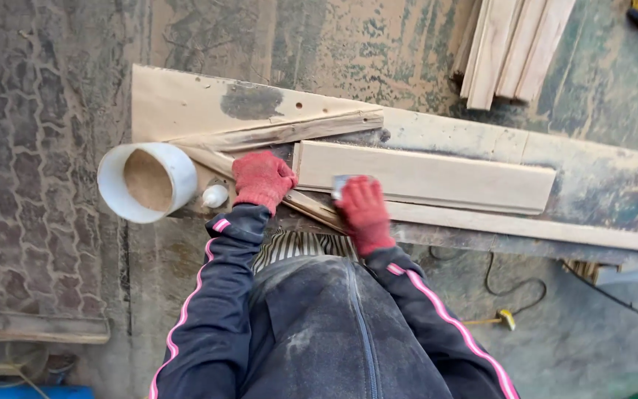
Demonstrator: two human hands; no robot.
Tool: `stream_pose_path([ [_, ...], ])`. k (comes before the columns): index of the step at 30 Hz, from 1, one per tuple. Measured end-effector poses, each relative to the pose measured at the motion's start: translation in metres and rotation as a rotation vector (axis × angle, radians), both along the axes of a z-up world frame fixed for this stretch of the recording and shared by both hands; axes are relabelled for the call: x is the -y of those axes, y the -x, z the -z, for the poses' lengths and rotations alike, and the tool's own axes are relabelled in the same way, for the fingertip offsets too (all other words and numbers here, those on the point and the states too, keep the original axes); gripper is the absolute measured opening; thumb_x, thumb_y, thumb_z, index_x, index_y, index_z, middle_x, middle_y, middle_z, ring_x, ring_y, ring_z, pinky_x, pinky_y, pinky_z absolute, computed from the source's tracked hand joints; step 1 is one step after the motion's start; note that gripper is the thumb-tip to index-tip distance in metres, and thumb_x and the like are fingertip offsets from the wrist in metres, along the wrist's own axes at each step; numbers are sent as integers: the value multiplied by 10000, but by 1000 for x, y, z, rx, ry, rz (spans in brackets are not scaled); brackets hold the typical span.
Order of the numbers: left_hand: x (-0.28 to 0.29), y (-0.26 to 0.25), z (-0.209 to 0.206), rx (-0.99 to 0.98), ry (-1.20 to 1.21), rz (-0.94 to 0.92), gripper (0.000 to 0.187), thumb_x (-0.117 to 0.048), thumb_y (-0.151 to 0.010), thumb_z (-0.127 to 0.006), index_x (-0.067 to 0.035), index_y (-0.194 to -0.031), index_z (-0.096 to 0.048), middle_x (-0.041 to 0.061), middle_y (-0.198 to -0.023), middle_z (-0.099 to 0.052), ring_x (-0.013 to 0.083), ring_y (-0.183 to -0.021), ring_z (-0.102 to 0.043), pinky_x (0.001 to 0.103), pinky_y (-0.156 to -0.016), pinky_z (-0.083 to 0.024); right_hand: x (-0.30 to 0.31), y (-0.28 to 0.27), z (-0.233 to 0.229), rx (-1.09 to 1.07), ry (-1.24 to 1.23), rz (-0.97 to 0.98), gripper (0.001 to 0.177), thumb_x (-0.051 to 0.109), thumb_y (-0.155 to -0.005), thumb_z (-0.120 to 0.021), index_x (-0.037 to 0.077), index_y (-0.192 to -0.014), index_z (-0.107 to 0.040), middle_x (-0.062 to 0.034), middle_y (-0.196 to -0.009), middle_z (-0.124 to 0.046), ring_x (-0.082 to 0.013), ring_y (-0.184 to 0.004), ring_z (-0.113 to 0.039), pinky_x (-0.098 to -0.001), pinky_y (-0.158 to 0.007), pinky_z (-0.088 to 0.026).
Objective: Sand wooden planks using an angle grinder equipped with a sanding disc on a workbench.
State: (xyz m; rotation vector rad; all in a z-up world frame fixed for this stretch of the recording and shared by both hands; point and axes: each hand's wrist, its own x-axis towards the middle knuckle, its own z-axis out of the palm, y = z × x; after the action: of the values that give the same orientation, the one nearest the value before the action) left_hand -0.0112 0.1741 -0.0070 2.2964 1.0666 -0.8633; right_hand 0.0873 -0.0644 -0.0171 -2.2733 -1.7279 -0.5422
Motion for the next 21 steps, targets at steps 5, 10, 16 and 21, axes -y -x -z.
stream_pose_path([
  [5,0,-1,1,-22,10,-46,73,-582,-750,-764,-536,-805,-778,-7,-829,-781,260,-971,-750,401,-795,-617,79,-25,-13,-170,102,336,323,385,-1050,-595,93,-1119,-713,-148,-1189,-692,-376,-1200,-644,-514,-1057,-500],
  [10,-7,-8,-37,-19,76,-31,85,-472,-799,-721,-472,-825,-802,8,-904,-793,260,-1055,-732,382,-873,-591,-15,13,26,-143,-39,62,190,256,-1016,-625,102,-905,-647,-152,-892,-618,-404,-952,-653,-531,-928,-540],
  [16,-4,-2,-31,13,81,-90,73,-439,-781,-730,-462,-789,-799,-12,-867,-791,251,-1027,-742,379,-849,-602,-46,12,-13,-59,-64,-9,183,266,-1022,-574,114,-936,-628,-128,-944,-583,-353,-904,-601,-504,-852,-507],
  [21,-9,-6,-36,10,160,-120,90,-436,-817,-742,-434,-866,-818,40,-973,-795,287,-1091,-723,434,-857,-615,101,-73,3,-10,185,561,231,276,-1054,-589,133,-873,-607,-96,-888,-550,-333,-854,-622,-429,-735,-519],
])
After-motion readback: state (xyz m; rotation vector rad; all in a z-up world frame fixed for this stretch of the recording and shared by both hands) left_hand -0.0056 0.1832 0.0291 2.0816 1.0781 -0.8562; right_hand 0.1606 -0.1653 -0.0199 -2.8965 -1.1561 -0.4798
